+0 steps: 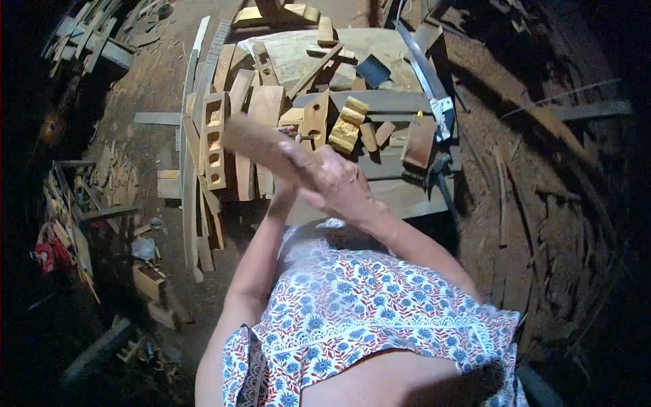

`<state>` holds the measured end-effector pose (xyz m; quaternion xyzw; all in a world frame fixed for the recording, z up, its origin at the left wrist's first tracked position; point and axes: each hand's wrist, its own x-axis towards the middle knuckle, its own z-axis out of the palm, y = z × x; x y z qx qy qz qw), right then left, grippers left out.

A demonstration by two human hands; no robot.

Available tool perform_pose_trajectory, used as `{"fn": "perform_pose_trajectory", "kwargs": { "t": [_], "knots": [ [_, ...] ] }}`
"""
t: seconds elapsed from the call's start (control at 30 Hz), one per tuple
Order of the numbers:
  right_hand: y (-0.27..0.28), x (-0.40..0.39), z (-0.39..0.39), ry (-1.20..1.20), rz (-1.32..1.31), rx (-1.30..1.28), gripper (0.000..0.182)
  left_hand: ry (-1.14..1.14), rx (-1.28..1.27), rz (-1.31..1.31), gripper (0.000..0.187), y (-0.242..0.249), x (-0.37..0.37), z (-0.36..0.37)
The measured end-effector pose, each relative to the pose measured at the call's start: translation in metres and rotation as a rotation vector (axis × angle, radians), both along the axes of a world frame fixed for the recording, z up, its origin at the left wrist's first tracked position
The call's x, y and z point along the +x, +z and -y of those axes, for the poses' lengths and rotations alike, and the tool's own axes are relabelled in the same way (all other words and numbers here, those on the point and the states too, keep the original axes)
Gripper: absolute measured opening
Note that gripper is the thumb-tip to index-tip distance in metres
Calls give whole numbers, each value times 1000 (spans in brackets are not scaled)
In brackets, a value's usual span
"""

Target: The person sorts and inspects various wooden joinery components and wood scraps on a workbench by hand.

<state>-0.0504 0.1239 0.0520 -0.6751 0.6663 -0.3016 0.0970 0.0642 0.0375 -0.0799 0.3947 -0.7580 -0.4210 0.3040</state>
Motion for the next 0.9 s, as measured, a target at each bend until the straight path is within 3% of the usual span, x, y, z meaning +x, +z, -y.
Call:
{"fn": "perform_pose_trajectory", "kwargs": {
  "t": [0.07,0.1,0.2,0.23,0.27,0.33,0.37,0.4,0.47,0.5,0.63,0.7,0.73,0.8,0.83,0.87,0.9],
  "knots": [
    [19,14,-5,217,183,-170,80,-11,144,-154,41,1,-1,1],
    [20,21,-8,265,132,-206,80,-12,214,-237,41,1,-2,2],
    [-15,14,-2,122,188,-136,81,1,408,-506,40,2,-3,3],
    [-30,7,-4,62,-130,-103,82,15,474,-597,40,2,-3,3],
    [-23,8,-6,55,-124,-107,82,27,538,-684,40,2,-4,3],
    [0,15,-17,117,204,-20,84,62,679,-854,40,3,-4,3],
    [-1,18,-20,168,245,-102,84,77,747,-943,39,2,-4,4],
    [-4,15,-20,162,246,-108,84,127,454,-824,38,-24,-10,6],
    [-17,6,-20,144,266,-138,84,78,378,-526,40,-7,3,0],
    [-32,7,-19,63,198,47,90,56,319,-688,44,19,-4,-23],
    [-10,6,-36,122,275,19,87,50,333,-601,51,18,9,-34],
    [-10,-3,-44,109,281,40,86,224,151,-210,47,-4,21,-28],
    [-11,-9,-48,90,295,64,85,127,517,-500,41,-30,44,-21],
    [-16,-23,-57,15,275,166,83,416,742,-462,43,-27,45,-5],
    [-16,-32,-61,-107,312,197,82,381,671,-409,43,-12,42,-6],
    [-17,-41,-66,-229,351,231,81,433,706,-780,44,9,25,-9],
    [-16,-49,-69,-225,350,236,81,439,708,-780,44,19,23,-7]
  ]
}}
